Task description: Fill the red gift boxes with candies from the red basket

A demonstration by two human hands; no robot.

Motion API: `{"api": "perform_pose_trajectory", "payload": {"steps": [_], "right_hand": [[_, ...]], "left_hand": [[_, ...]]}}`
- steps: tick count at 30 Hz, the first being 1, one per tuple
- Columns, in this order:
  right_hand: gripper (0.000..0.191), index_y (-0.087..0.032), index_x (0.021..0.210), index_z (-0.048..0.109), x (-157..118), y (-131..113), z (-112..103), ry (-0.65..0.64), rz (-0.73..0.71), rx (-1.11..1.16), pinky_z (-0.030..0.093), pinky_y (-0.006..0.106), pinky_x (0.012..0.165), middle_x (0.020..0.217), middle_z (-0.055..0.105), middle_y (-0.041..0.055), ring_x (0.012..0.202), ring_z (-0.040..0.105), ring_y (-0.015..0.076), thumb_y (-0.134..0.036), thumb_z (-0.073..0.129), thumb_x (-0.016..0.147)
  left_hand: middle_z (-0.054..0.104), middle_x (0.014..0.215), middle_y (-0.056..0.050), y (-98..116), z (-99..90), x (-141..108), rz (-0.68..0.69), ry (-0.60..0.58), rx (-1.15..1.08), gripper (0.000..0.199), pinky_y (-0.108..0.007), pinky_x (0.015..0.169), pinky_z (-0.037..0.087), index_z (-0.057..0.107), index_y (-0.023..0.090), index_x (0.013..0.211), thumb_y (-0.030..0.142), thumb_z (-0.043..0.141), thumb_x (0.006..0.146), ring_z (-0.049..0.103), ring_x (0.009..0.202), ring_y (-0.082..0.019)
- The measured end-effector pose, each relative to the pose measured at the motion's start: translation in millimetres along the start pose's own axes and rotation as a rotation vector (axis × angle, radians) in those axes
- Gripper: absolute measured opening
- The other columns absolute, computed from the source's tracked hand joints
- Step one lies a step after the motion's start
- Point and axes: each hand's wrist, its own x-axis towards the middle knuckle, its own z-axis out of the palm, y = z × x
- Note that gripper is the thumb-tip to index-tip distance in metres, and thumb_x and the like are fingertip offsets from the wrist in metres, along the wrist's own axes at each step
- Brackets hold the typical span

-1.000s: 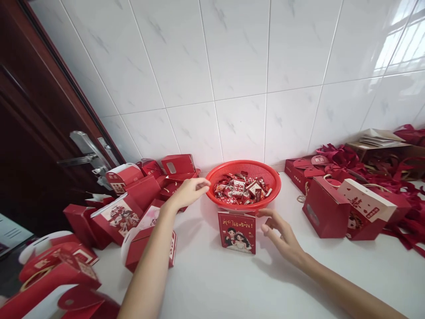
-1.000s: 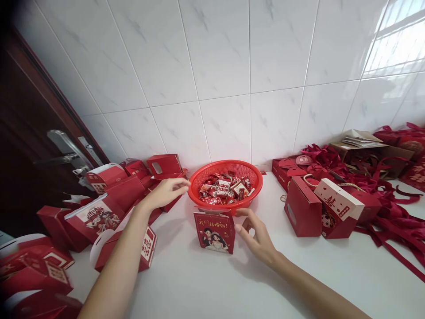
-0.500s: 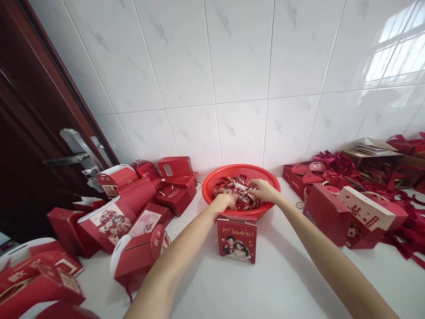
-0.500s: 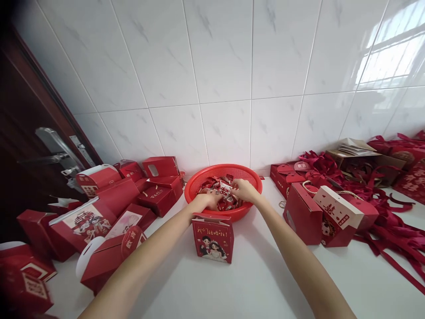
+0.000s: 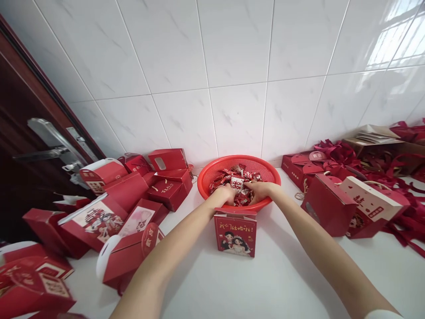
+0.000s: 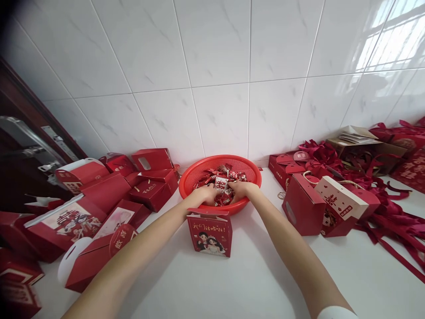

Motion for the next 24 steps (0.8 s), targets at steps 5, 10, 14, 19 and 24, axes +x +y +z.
{"api": "perform_pose_trajectory", "payload": {"steps": [5,10,14,19,24], "right_hand": [[0.085,-0.034,0.144,0.054,-3,-4,-1,-0.041,-0.082,-0.051,0.048,0.045,0.097,0.139,0.061,0.0105,0.125,0.057,0.0388,-0.037,0.082,0.064],[0.063,-0.029,0.133,0.065,-4,-6,-1,-0.021,-0.086,-0.074,0.051,0.040,0.085,0.123,0.068,0.0110,0.111,0.064,0.0363,-0.030,0.074,0.071],[0.059,-0.024,0.128,0.066,-4,-6,0,0.015,-0.081,-0.064,0.050,0.037,0.080,0.117,0.069,0.0123,0.106,0.065,0.0354,-0.029,0.075,0.070],[0.033,-0.021,0.098,0.073,-3,-3,3,0.078,-0.107,0.017,0.048,0.035,0.074,0.100,0.072,0.0099,0.094,0.067,0.0326,-0.027,0.078,0.066],[0.007,-0.020,0.080,0.069,2,3,5,0.226,-0.191,0.263,0.050,0.032,0.075,0.085,0.072,0.0064,0.085,0.067,0.0260,-0.025,0.072,0.075]], "left_hand": [[0.058,0.139,-0.024,-4,-0.6,-2,0.034,0.040,-0.080,0.067,-0.045,0.081,0.056,0.069,0.017,0.121,0.022,0.076,0.054,0.065,0.108,-0.042],[0.074,0.095,-0.008,-17,-2.3,-1,0.157,0.113,-0.239,0.039,-0.031,0.066,0.052,0.073,0.022,0.096,0.028,0.076,0.057,0.069,0.082,-0.027],[0.070,0.085,-0.004,-23,-0.8,4,0.236,0.305,-0.415,0.029,-0.029,0.066,0.048,0.067,0.020,0.088,0.041,0.071,0.069,0.065,0.080,-0.023],[0.068,0.094,-0.003,-26,-0.3,5,0.279,0.558,-0.631,0.035,-0.029,0.077,0.047,0.062,0.018,0.089,0.051,0.064,0.075,0.062,0.088,-0.021],[0.064,0.087,0.000,-30,1.2,10,0.409,0.684,-1.079,0.041,-0.029,0.080,0.046,0.061,0.018,0.087,0.049,0.074,0.063,0.060,0.084,-0.018]]}}
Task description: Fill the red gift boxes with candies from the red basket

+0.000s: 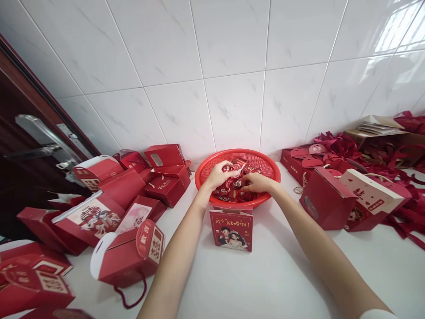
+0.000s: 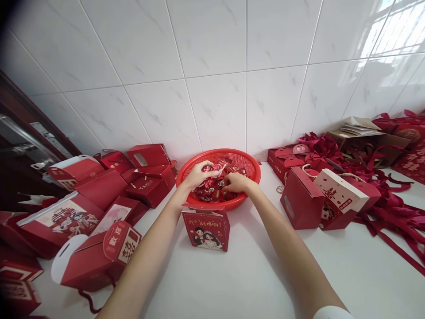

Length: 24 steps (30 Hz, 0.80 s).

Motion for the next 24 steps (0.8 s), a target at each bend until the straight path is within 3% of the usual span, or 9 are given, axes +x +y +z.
{"api": "perform_pose_trajectory", "payload": {"steps": [5,8,11,15,19,24], "right_hand": [[0.011,-0.019,0.093,0.065,0.5,3.9,-3.9,0.231,-0.100,0.377,0.053,0.031,0.087,0.104,0.073,0.0062,0.101,0.068,0.0219,-0.019,0.061,0.083],[0.011,-0.019,0.094,0.063,-2.3,5.0,-4.9,0.291,-0.119,0.588,0.058,0.032,0.084,0.098,0.075,0.0070,0.092,0.072,0.0204,-0.027,0.061,0.087],[0.023,-0.019,0.089,0.062,-4.9,5.7,-4.8,0.337,-0.112,0.727,0.061,0.034,0.075,0.086,0.075,0.0066,0.078,0.073,0.0200,-0.040,0.069,0.085],[0.035,-0.018,0.079,0.062,-6.4,6.1,-5.1,0.398,-0.112,0.794,0.060,0.030,0.066,0.079,0.073,0.0049,0.068,0.071,0.0172,-0.050,0.076,0.077],[0.037,-0.018,0.075,0.062,-5.3,5.7,-4.2,0.466,-0.119,0.772,0.054,0.026,0.060,0.075,0.069,0.0030,0.063,0.065,0.0141,-0.052,0.077,0.075],[0.034,-0.019,0.071,0.060,-2.9,1.6,-1.7,0.481,-0.180,0.684,0.050,0.027,0.058,0.072,0.066,0.0015,0.064,0.062,0.0154,-0.048,0.079,0.070]], "left_hand": [[0.064,0.081,0.002,-2.2,-0.1,2.1,-0.012,-0.007,-0.131,0.042,-0.031,0.081,0.047,0.064,0.018,0.087,0.043,0.081,0.057,0.060,0.081,-0.018],[0.066,0.084,0.001,1.8,-0.7,1.3,0.017,-0.076,-0.076,0.039,-0.034,0.086,0.047,0.067,0.018,0.087,0.040,0.082,0.058,0.062,0.085,-0.020],[0.070,0.094,-0.002,5.3,-1.3,-0.2,0.055,-0.171,0.000,0.038,-0.036,0.094,0.045,0.069,0.018,0.090,0.039,0.081,0.060,0.063,0.095,-0.023],[0.071,0.106,-0.006,5.3,-0.5,-2.1,0.057,-0.204,0.040,0.040,-0.038,0.098,0.045,0.071,0.017,0.098,0.038,0.080,0.064,0.063,0.105,-0.026],[0.072,0.108,-0.008,4.7,2.0,-3.1,0.005,-0.221,0.069,0.040,-0.036,0.093,0.047,0.071,0.016,0.097,0.039,0.081,0.065,0.064,0.103,-0.026],[0.069,0.083,-0.004,2.8,5.6,-1.3,0.064,-0.128,-0.015,0.045,-0.028,0.075,0.046,0.070,0.015,0.085,0.059,0.064,0.083,0.061,0.079,-0.018]]}}
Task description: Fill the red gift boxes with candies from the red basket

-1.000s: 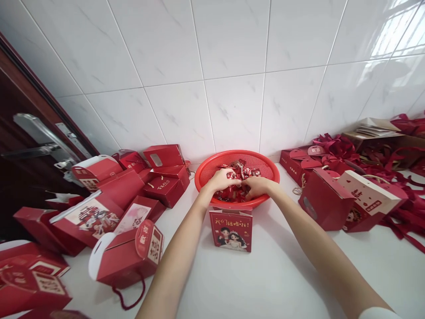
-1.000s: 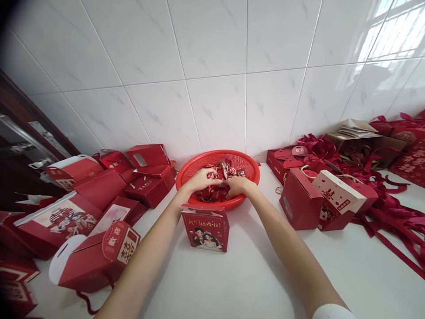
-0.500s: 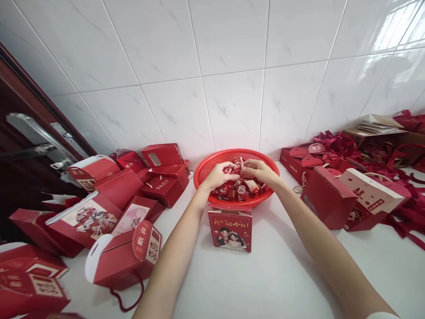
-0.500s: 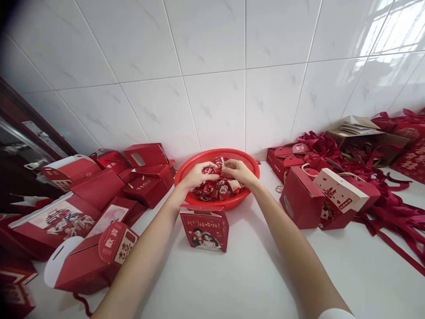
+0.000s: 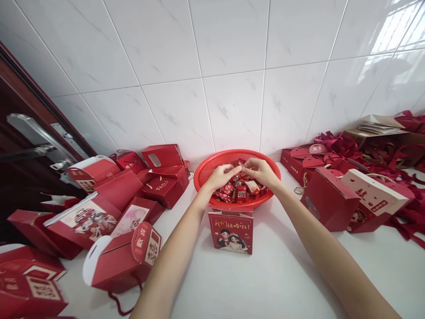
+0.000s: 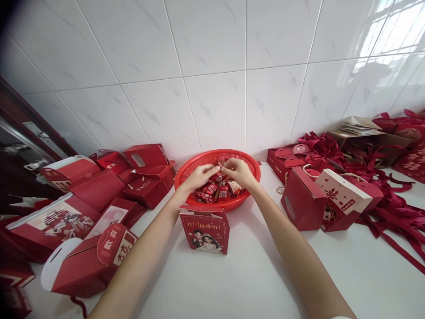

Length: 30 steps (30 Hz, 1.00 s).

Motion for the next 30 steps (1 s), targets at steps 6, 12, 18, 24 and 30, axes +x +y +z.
{"api": "perform_pose_trajectory", "payload": {"steps": [6,12,18,24,30], "right_hand": [[0.027,-0.021,0.075,0.060,-1,-1,4,-0.066,-0.169,-0.247,0.049,0.031,0.067,0.075,0.066,0.0003,0.068,0.060,0.0164,-0.042,0.077,0.070],[0.038,-0.021,0.087,0.060,1,4,3,-0.009,-0.085,-0.045,0.054,0.033,0.066,0.088,0.071,0.0053,0.075,0.066,0.0194,-0.050,0.077,0.069],[0.039,-0.017,0.088,0.071,1,3,-1,-0.106,-0.013,0.053,0.056,0.032,0.066,0.083,0.074,0.0069,0.074,0.069,0.0211,-0.048,0.082,0.066],[0.033,-0.015,0.080,0.076,0,-1,-1,-0.097,0.010,0.041,0.052,0.030,0.062,0.077,0.074,0.0060,0.069,0.066,0.0194,-0.042,0.083,0.063],[0.023,-0.019,0.074,0.068,-3,-4,-1,0.096,0.041,0.107,0.050,0.028,0.061,0.072,0.070,0.0030,0.068,0.063,0.0170,-0.037,0.080,0.064]], "left_hand": [[0.058,0.063,0.001,-5,1.8,3,0.017,0.014,-0.150,0.049,-0.025,0.059,0.039,0.065,0.014,0.072,0.063,0.067,0.078,0.051,0.060,-0.012],[0.071,0.081,-0.004,-4,0.5,5,0.089,0.021,-0.200,0.044,-0.029,0.075,0.047,0.072,0.014,0.079,0.058,0.071,0.075,0.063,0.079,-0.018],[0.071,0.076,-0.005,-2,1.8,5,0.067,0.023,-0.185,0.042,-0.029,0.075,0.047,0.073,0.014,0.075,0.056,0.073,0.073,0.063,0.078,-0.019],[0.060,0.060,0.001,-7,1.3,5,-0.041,0.107,-0.076,0.043,-0.026,0.062,0.043,0.064,0.016,0.063,0.057,0.066,0.079,0.054,0.061,-0.014],[0.070,0.072,-0.006,-21,-1.4,13,-0.151,0.108,0.071,0.045,-0.030,0.068,0.050,0.069,0.016,0.074,0.046,0.041,0.093,0.065,0.072,-0.020]]}}
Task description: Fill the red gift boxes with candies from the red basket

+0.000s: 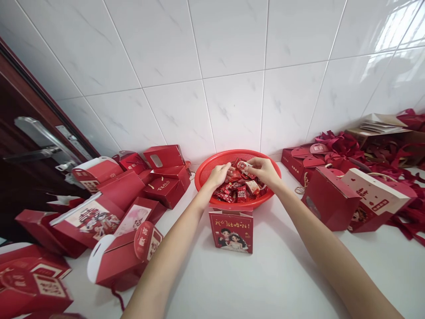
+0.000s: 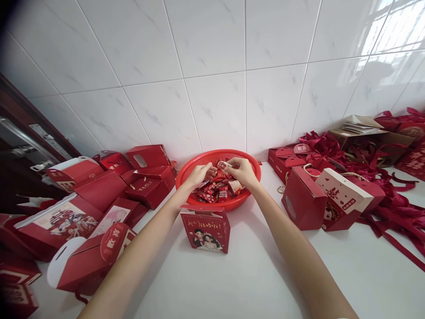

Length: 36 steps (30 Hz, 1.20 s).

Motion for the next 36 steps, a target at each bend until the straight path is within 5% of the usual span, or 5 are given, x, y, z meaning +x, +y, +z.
{"api": "perform_pose_trajectory", "payload": {"steps": [4,8,14,19,36], "right_hand": [[0.024,-0.022,0.073,0.055,2,1,-3,0.122,0.073,0.130,0.054,0.027,0.062,0.074,0.069,0.0016,0.074,0.068,0.0180,-0.033,0.074,0.065],[0.025,-0.022,0.074,0.052,5,2,-6,0.134,0.166,0.253,0.055,0.027,0.058,0.077,0.069,0.0022,0.074,0.070,0.0187,-0.030,0.073,0.062],[0.033,-0.021,0.081,0.058,4,0,-8,0.074,0.221,0.360,0.053,0.026,0.056,0.076,0.072,0.0031,0.069,0.069,0.0184,-0.026,0.078,0.055],[0.029,-0.021,0.080,0.063,4,-1,-9,0.028,0.234,0.386,0.052,0.027,0.054,0.079,0.074,0.0047,0.071,0.068,0.0193,-0.033,0.079,0.059],[0.035,-0.016,0.073,0.070,-3,-5,-4,-0.209,0.188,0.204,0.054,0.027,0.064,0.074,0.071,0.0027,0.070,0.066,0.0161,-0.042,0.088,0.058]], "left_hand": [[0.075,0.081,-0.005,-1,2.5,-4,-0.025,-0.165,0.171,0.012,-0.030,0.077,0.050,0.075,0.019,0.076,0.022,0.070,0.065,0.068,0.080,-0.024],[0.076,0.082,-0.001,0,6.7,-8,-0.028,-0.312,0.300,0.040,-0.028,0.074,0.050,0.078,0.024,0.077,0.004,0.072,0.044,0.068,0.077,-0.024],[0.069,0.064,-0.002,1,6.7,0,0.032,-0.215,0.343,0.007,-0.029,0.073,0.049,0.070,0.021,0.063,0.017,0.065,0.066,0.062,0.064,-0.020],[0.073,0.084,-0.007,3,-0.9,7,0.108,-0.011,0.239,0.020,-0.032,0.081,0.049,0.070,0.017,0.076,0.027,0.054,0.083,0.065,0.082,-0.023],[0.075,0.113,-0.011,10,-1.2,3,0.127,0.055,-0.081,0.038,-0.033,0.092,0.051,0.074,0.017,0.107,0.044,0.062,0.084,0.068,0.104,-0.023]]}}
